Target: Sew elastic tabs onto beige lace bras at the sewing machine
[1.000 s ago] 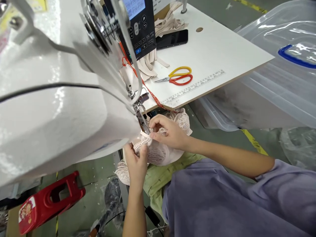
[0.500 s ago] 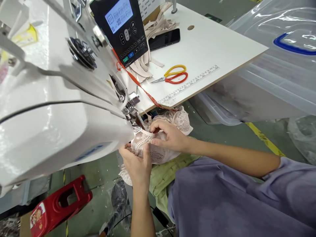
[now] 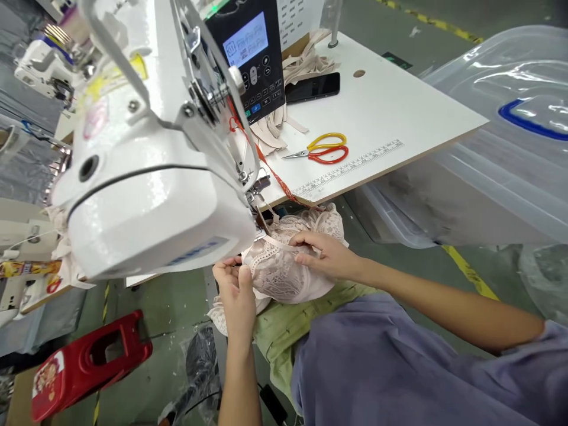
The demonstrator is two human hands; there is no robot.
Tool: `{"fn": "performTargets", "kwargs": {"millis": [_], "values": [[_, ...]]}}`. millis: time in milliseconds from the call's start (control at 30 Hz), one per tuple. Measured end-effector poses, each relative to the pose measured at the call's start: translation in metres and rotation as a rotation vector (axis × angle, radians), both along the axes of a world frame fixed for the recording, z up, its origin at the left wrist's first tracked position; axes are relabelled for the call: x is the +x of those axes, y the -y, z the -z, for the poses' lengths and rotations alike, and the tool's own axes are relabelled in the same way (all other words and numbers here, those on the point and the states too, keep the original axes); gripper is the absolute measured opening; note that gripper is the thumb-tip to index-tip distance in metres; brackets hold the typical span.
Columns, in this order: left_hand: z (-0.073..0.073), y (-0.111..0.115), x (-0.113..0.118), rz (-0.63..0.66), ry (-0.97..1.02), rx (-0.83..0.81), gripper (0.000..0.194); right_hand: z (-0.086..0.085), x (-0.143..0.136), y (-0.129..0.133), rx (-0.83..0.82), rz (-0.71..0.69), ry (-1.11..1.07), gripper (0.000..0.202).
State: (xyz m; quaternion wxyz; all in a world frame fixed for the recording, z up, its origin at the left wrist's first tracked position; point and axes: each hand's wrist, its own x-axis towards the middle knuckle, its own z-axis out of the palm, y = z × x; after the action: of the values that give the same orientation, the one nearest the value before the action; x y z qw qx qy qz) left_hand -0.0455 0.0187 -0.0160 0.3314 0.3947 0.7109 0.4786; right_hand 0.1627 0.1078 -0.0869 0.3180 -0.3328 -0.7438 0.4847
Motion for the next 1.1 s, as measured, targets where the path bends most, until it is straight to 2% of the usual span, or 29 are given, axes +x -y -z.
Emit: {"fn": "performTargets", "kwargs": {"millis": [133, 267, 433, 600, 733, 867, 1000, 1100], "values": [[-0.005, 0.007, 0.010, 0.082, 0.217, -0.162, 0.035, -0.023, -0.007, 0.010, -0.118, -0.043, -0.012, 0.037], [-0.002, 0.023, 0.019, 0.138, 0.431, -0.197, 0.029, -0.040, -0.015, 0.027, -0.205, -0.149, 0.006, 0.027], [0.008, 0.040, 0.018, 0.294, 0.398, -0.189, 0.029, -0.049, -0.011, 0.043, -0.390, -0.135, -0.096, 0.028], [0.014, 0.048, 0.020, 0.325, 0.395, -0.198, 0.032, -0.048, -0.006, 0.047, -0.480, -0.108, -0.208, 0.027], [0.016, 0.044, 0.022, 0.350, 0.456, -0.227, 0.033, -0.042, -0.004, 0.050, -0.480, -0.061, -0.220, 0.028], [0.009, 0.032, 0.029, 0.277, 0.551, -0.132, 0.034, -0.043, 0.001, 0.057, -0.488, -0.068, -0.163, 0.028], [0.000, 0.039, 0.045, 0.249, 0.462, -0.090, 0.039, -0.043, 0.008, 0.074, -0.546, -0.123, -0.133, 0.026], [0.006, 0.056, 0.060, 0.241, 0.724, -0.139, 0.047, -0.029, 0.010, 0.088, -0.764, -0.139, -0.222, 0.032]]}}
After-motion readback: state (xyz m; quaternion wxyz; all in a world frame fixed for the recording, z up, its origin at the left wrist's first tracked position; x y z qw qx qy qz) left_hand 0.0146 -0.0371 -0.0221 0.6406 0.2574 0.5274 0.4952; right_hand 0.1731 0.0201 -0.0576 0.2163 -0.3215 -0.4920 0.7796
